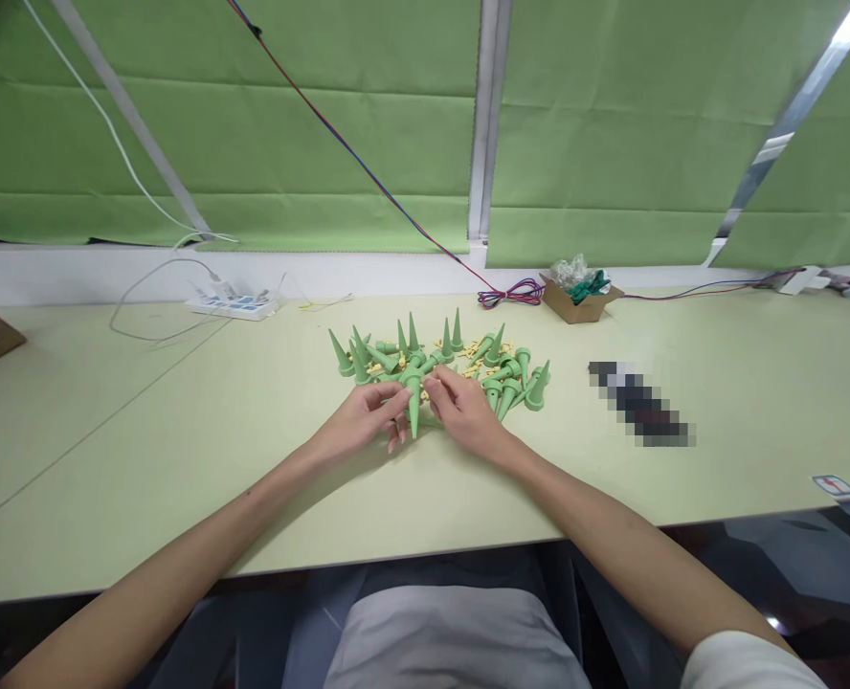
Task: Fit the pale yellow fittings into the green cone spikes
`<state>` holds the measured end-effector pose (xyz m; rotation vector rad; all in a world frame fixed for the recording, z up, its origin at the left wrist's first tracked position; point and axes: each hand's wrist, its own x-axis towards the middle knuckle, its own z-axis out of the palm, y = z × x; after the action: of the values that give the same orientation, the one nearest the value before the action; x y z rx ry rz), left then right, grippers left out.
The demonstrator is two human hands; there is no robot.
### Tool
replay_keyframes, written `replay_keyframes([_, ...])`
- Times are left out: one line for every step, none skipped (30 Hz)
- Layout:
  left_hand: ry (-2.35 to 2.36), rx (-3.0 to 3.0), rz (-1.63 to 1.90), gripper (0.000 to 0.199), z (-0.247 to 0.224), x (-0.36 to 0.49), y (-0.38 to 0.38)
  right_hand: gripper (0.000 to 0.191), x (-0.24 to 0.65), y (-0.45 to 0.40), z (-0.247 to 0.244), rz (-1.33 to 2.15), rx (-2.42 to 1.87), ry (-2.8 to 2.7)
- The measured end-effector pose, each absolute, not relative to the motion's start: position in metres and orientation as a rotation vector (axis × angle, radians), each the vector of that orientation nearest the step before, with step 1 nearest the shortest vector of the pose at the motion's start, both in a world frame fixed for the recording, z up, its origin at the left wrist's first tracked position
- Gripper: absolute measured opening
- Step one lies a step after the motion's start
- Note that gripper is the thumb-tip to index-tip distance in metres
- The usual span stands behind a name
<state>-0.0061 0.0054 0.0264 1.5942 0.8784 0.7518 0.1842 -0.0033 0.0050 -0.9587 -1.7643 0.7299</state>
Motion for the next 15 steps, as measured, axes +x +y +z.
replay_keyframes([0.887,1.620,0.760,0.043,0.027,-0.006,0.005,0.044,0.184,-0.003,0.005,0.740,-0.956,-1.764])
replay_keyframes([0.893,1.649,0.769,0.041,0.027,-0.006,0.005,0.044,0.184,-0.003,0.005,0.747,-0.953,-1.763])
replay_keyframes([0.903,1.678,0.779,0.040,0.027,-0.007,0.004,0.044,0.184,-0.003,0.004,0.753,-0.949,-1.763])
replay_keyframes([0.917,1.706,0.788,0.038,0.027,-0.007,0.004,0.044,0.184,-0.003,0.004,0.755,-0.947,-1.762])
replay_keyframes([0.932,1.735,0.796,0.037,0.027,-0.006,0.003,0.045,0.184,-0.002,0.003,0.753,-0.945,-1.761])
replay_keyframes([0.947,1.769,0.809,0.035,0.027,-0.006,0.003,0.047,0.185,-0.002,0.003,0.751,-0.946,-1.761])
replay_keyframes([0.960,1.810,0.831,0.033,0.026,-0.006,0.003,0.050,0.185,-0.002,0.003,0.751,-0.947,-1.761])
replay_keyframes([0.969,1.856,0.867,0.032,0.024,-0.005,0.003,0.052,0.185,-0.002,0.004,0.753,-0.951,-1.759])
replay_keyframes([0.970,1.909,0.911,0.031,0.023,-0.005,0.003,0.055,0.185,-0.003,0.004,0.760,-0.957,-1.755])
replay_keyframes([0.965,1.964,0.960,0.030,0.021,-0.005,0.003,0.058,0.184,-0.003,0.005,0.768,-0.965,-1.748])
replay_keyframes([0.956,2.018,1.003,0.029,0.019,-0.005,0.004,0.061,0.184,-0.003,0.006,0.777,-0.974,-1.741])
replay_keyframes([0.945,2.068,1.027,0.029,0.017,-0.005,0.005,0.063,0.183,-0.003,0.007,0.783,-0.986,-1.735])
replay_keyframes([0.933,2.112,1.042,0.028,0.015,-0.006,0.006,0.065,0.183,-0.004,0.007,0.786,-0.997,-1.732])
replay_keyframes([0.923,2.150,1.049,0.027,0.014,-0.006,0.006,0.066,0.182,-0.004,0.008,0.786,-1.008,-1.730])
replay_keyframes([0.914,2.184,1.056,0.025,0.013,-0.007,0.007,0.067,0.182,-0.004,0.009,0.786,-1.015,-1.730])
